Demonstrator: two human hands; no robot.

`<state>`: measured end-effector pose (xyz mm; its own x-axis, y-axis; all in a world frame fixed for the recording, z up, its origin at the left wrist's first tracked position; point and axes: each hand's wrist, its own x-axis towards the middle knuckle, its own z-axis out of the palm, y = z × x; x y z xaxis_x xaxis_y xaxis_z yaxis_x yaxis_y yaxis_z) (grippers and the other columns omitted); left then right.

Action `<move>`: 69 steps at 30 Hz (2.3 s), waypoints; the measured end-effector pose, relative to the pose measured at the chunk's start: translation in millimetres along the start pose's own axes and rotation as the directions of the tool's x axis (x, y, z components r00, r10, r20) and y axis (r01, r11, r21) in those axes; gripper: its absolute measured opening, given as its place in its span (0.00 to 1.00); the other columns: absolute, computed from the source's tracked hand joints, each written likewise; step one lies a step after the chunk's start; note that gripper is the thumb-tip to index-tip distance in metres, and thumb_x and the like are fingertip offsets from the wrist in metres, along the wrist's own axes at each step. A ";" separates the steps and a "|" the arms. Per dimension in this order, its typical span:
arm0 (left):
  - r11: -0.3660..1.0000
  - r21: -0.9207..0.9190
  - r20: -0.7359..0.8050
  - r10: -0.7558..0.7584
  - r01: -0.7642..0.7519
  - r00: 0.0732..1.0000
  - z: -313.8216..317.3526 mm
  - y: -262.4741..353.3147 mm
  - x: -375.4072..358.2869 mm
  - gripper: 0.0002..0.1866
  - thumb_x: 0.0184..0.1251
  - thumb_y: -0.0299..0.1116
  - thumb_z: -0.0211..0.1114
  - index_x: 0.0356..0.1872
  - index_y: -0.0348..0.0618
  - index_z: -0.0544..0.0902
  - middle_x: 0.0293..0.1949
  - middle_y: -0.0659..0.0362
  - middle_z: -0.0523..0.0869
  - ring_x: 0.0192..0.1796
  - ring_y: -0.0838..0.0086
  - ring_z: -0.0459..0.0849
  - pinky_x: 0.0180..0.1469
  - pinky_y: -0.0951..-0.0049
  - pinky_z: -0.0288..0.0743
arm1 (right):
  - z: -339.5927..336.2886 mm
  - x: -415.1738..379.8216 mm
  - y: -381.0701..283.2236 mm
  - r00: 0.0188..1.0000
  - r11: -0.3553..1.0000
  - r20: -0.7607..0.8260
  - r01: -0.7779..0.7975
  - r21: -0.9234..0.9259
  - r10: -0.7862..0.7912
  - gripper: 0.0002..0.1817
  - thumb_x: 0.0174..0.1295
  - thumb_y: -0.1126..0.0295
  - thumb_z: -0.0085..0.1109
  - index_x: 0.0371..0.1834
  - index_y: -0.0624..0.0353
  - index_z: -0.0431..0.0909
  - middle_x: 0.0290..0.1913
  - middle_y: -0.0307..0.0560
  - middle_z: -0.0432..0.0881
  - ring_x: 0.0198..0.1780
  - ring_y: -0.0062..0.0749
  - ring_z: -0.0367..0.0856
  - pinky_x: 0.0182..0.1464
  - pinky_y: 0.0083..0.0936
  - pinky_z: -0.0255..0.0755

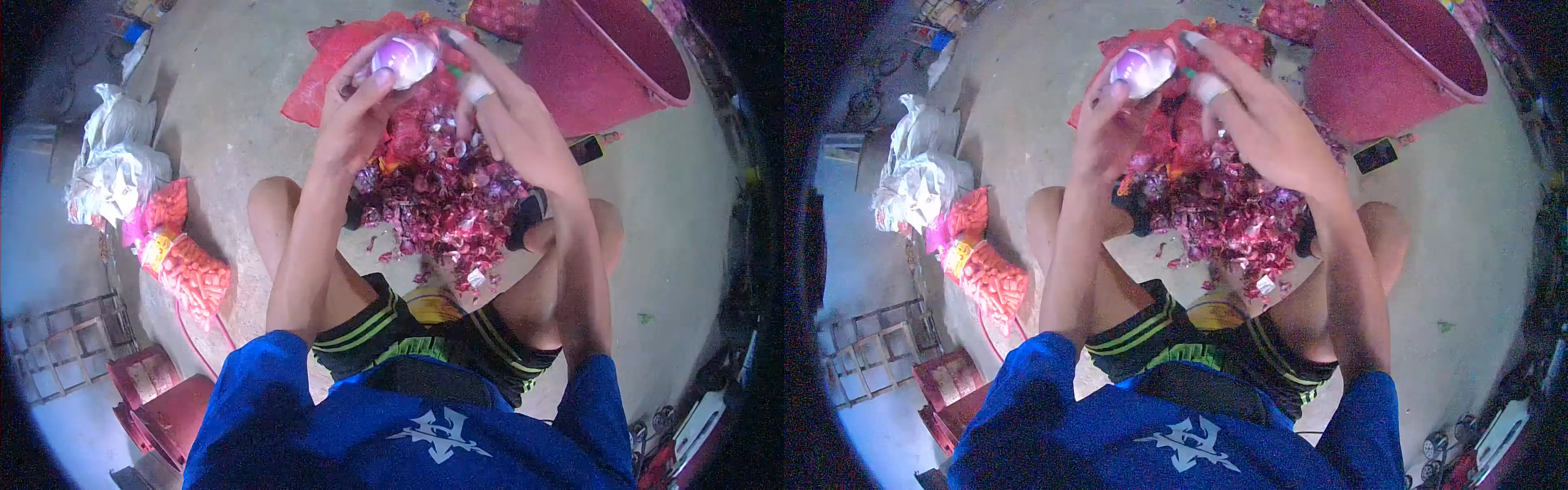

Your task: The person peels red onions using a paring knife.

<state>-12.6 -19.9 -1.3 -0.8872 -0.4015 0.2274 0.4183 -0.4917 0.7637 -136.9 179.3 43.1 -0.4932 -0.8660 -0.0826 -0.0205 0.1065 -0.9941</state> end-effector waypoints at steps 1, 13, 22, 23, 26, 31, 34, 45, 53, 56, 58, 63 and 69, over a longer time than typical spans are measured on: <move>0.997 -0.064 0.019 -0.033 0.034 0.999 -0.6 0.6 0.5 0.31 0.70 0.28 0.71 0.72 0.33 0.73 0.62 0.50 0.84 0.62 0.64 0.85 0.68 0.58 0.82 | 1.8 2.5 4.2 0.951 0.917 -0.042 0.282 -0.284 -0.305 0.28 0.77 0.66 0.53 0.79 0.51 0.67 0.40 0.59 0.87 0.36 0.58 0.83 0.43 0.43 0.77; 0.990 0.109 0.057 0.085 -0.091 0.995 14.0 -1.4 -3.0 0.36 0.64 0.25 0.74 0.73 0.29 0.71 0.65 0.48 0.82 0.67 0.63 0.82 0.71 0.60 0.76 | 4.5 18.6 15.0 0.890 0.875 -0.144 0.377 -0.303 -0.433 0.27 0.74 0.72 0.52 0.77 0.51 0.73 0.38 0.48 0.87 0.32 0.31 0.80 0.41 0.29 0.76; 0.996 -0.047 -0.037 0.076 -0.077 0.996 16.5 6.4 -9.9 0.37 0.67 0.22 0.70 0.78 0.36 0.66 0.71 0.49 0.76 0.71 0.61 0.78 0.74 0.57 0.73 | 7.6 9.5 3.7 0.963 0.966 -0.072 0.260 -0.008 -0.259 0.32 0.74 0.71 0.46 0.83 0.58 0.62 0.36 0.35 0.84 0.32 0.13 0.71 0.35 0.14 0.67; 0.996 -0.047 -0.038 0.078 -0.080 0.996 16.5 5.4 -10.1 0.37 0.67 0.22 0.70 0.78 0.36 0.66 0.71 0.49 0.76 0.71 0.61 0.78 0.74 0.57 0.73 | 11.3 8.8 3.3 0.960 0.960 -0.028 0.279 0.032 -0.278 0.34 0.73 0.71 0.46 0.84 0.58 0.60 0.37 0.35 0.84 0.33 0.13 0.71 0.36 0.14 0.67; 0.993 -0.110 -0.050 0.047 -0.052 0.998 15.9 -0.8 -11.1 0.38 0.66 0.20 0.71 0.77 0.39 0.67 0.70 0.50 0.77 0.70 0.63 0.79 0.74 0.58 0.73 | 22.7 10.3 4.3 0.941 0.939 -0.009 0.339 0.052 -0.339 0.36 0.72 0.72 0.46 0.85 0.59 0.56 0.38 0.35 0.84 0.34 0.13 0.72 0.37 0.14 0.67; 0.988 0.138 -0.038 0.069 -0.063 0.997 20.3 0.1 -10.4 0.40 0.59 0.16 0.76 0.74 0.39 0.71 0.67 0.53 0.79 0.66 0.68 0.81 0.69 0.65 0.77 | 36.5 16.2 5.8 0.901 0.910 -0.133 0.413 -0.021 -0.412 0.28 0.78 0.71 0.49 0.80 0.58 0.67 0.37 0.33 0.82 0.34 0.14 0.72 0.37 0.16 0.69; 0.989 0.142 -0.078 0.058 -0.047 0.995 14.8 -3.3 -8.2 0.40 0.58 0.15 0.76 0.73 0.39 0.71 0.66 0.55 0.80 0.65 0.69 0.81 0.69 0.66 0.78 | 35.6 19.1 12.1 0.905 0.916 -0.144 0.388 -0.107 -0.400 0.24 0.80 0.70 0.50 0.78 0.56 0.72 0.34 0.32 0.78 0.33 0.14 0.71 0.36 0.17 0.68; 0.991 -0.134 -0.037 0.026 -0.031 0.999 10.8 5.7 -13.6 0.42 0.63 0.18 0.73 0.78 0.44 0.64 0.62 0.53 0.82 0.61 0.65 0.85 0.62 0.60 0.84 | -4.8 30.9 22.8 0.966 0.979 -0.226 0.156 0.130 -0.124 0.26 0.80 0.67 0.49 0.80 0.52 0.68 0.29 0.32 0.77 0.26 0.12 0.68 0.28 0.14 0.61; 0.994 0.092 -0.113 0.077 -0.067 0.991 17.9 9.4 -9.4 0.35 0.63 0.23 0.75 0.72 0.39 0.72 0.59 0.55 0.85 0.54 0.69 0.88 0.56 0.69 0.85 | 14.3 15.6 18.6 0.905 0.910 -0.129 0.385 -0.152 -0.404 0.31 0.78 0.64 0.54 0.82 0.56 0.64 0.31 0.43 0.82 0.32 0.24 0.77 0.43 0.26 0.75; 0.967 0.236 -0.144 0.136 -0.100 0.980 17.8 11.6 -8.3 0.28 0.64 0.25 0.75 0.66 0.36 0.78 0.55 0.55 0.87 0.53 0.73 0.88 0.58 0.72 0.83 | 8.2 9.0 10.3 0.852 0.794 -0.050 0.463 -0.394 -0.522 0.32 0.75 0.66 0.57 0.82 0.52 0.65 0.28 0.52 0.80 0.30 0.34 0.78 0.42 0.32 0.75; 0.937 0.336 -0.183 0.163 -0.094 0.970 14.2 8.9 -8.5 0.25 0.64 0.25 0.75 0.63 0.36 0.81 0.52 0.57 0.88 0.53 0.75 0.87 0.60 0.73 0.81 | 3.6 6.0 10.0 0.851 0.678 0.050 0.450 -0.582 -0.523 0.36 0.69 0.70 0.60 0.82 0.47 0.65 0.28 0.60 0.78 0.30 0.50 0.79 0.40 0.40 0.75; 0.933 0.345 -0.151 0.162 -0.102 0.975 8.6 6.9 -8.4 0.24 0.63 0.26 0.76 0.60 0.36 0.83 0.51 0.57 0.89 0.52 0.76 0.87 0.59 0.73 0.80 | 1.9 10.2 17.7 0.784 0.573 0.063 0.504 -0.646 -0.618 0.40 0.65 0.72 0.62 0.83 0.44 0.64 0.28 0.62 0.80 0.30 0.60 0.80 0.37 0.47 0.73; 0.910 0.405 -0.146 0.154 -0.083 0.977 8.7 10.0 -8.5 0.22 0.62 0.25 0.78 0.58 0.36 0.85 0.51 0.57 0.89 0.52 0.76 0.86 0.60 0.72 0.80 | 9.6 6.3 10.6 0.822 0.624 0.009 0.439 -0.647 -0.569 0.36 0.69 0.72 0.58 0.83 0.47 0.63 0.27 0.61 0.80 0.31 0.56 0.82 0.37 0.46 0.74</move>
<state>-2.6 -14.7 9.7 -0.7744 -0.5805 0.2517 0.3754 -0.1014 0.9213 -131.9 170.4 31.3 -0.3862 -0.7767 0.4976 -0.7916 0.0022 -0.6111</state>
